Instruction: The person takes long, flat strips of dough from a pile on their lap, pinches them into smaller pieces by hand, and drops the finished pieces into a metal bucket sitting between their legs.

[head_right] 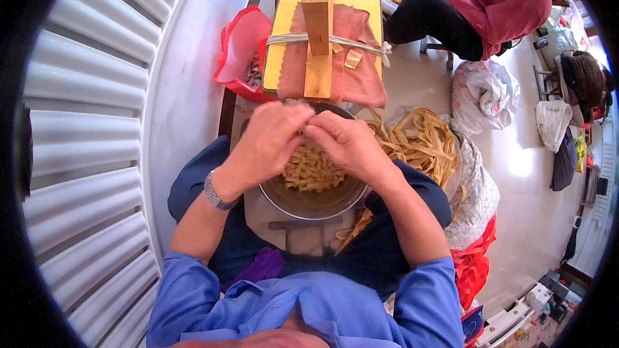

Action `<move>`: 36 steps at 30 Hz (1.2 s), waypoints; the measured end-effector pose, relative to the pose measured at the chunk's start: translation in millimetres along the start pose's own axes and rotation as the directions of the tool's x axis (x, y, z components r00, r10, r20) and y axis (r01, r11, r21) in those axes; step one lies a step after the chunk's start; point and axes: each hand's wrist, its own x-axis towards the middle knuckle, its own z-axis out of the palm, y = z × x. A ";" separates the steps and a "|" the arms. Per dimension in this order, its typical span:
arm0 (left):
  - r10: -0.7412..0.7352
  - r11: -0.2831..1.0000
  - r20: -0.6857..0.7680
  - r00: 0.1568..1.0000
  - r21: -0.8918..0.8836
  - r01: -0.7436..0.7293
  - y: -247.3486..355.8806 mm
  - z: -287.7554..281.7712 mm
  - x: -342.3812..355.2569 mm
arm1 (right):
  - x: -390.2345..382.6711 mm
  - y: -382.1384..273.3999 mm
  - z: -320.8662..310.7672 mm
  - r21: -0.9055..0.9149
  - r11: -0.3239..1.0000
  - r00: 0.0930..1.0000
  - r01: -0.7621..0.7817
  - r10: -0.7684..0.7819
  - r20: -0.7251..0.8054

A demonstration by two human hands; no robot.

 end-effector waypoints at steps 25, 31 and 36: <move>-0.244 0.750 0.639 0.730 -0.353 0.559 -13.0 -39.9 4.8 | -13.5 -6.6 -24.6 -0.228 0.965 0.979 0.131 -0.089 0.186; -0.426 0.777 0.125 0.896 -0.456 0.433 -27.0 -7.9 50.0 | 25.9 20.2 -39.6 -0.425 0.879 0.931 0.217 -0.317 -0.180; -0.464 0.856 -0.012 0.886 -0.264 0.444 -46.4 15.8 58.9 | 41.5 30.7 -34.3 -0.548 0.825 0.931 0.138 -0.297 -0.213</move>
